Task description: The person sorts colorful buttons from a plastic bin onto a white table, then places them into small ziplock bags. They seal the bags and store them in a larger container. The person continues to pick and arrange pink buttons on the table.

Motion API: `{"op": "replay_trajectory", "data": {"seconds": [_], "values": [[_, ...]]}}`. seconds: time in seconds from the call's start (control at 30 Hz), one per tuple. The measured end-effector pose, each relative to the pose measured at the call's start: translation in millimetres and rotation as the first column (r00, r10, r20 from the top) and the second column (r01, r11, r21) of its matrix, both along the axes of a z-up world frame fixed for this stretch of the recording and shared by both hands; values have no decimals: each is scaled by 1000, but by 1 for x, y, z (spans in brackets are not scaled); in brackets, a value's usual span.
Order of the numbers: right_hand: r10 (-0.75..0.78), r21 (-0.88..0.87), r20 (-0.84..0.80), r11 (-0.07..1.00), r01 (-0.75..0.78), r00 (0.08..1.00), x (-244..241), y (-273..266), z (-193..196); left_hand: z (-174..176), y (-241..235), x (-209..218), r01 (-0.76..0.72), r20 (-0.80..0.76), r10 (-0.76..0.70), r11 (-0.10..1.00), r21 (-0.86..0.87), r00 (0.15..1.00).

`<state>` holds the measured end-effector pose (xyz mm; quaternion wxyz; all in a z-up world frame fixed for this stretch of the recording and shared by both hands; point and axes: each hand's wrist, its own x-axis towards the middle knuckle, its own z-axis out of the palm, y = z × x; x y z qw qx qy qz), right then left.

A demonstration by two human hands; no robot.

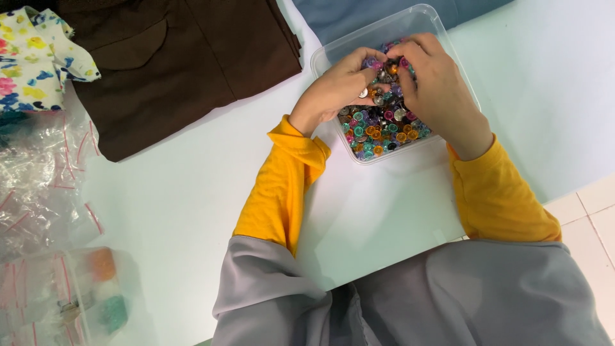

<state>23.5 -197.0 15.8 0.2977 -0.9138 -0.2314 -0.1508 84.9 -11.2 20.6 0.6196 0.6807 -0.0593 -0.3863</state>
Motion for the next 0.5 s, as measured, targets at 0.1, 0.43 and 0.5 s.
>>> {"op": "replay_trajectory", "data": {"seconds": [0.1,0.43,0.5], "values": [[23,17,68,1000,-25,997,-2,0,5,0,0,-1,1,59,-3,1000,30,998],[-210,-56,109,975,217,972,-4,-3,-8,-4,1,-5,41,218,-44,999,17,975],[-215,-64,24,974,216,976,-4,-3,-8,-1,1,-7,44,295,-64,996,73,953]]}}
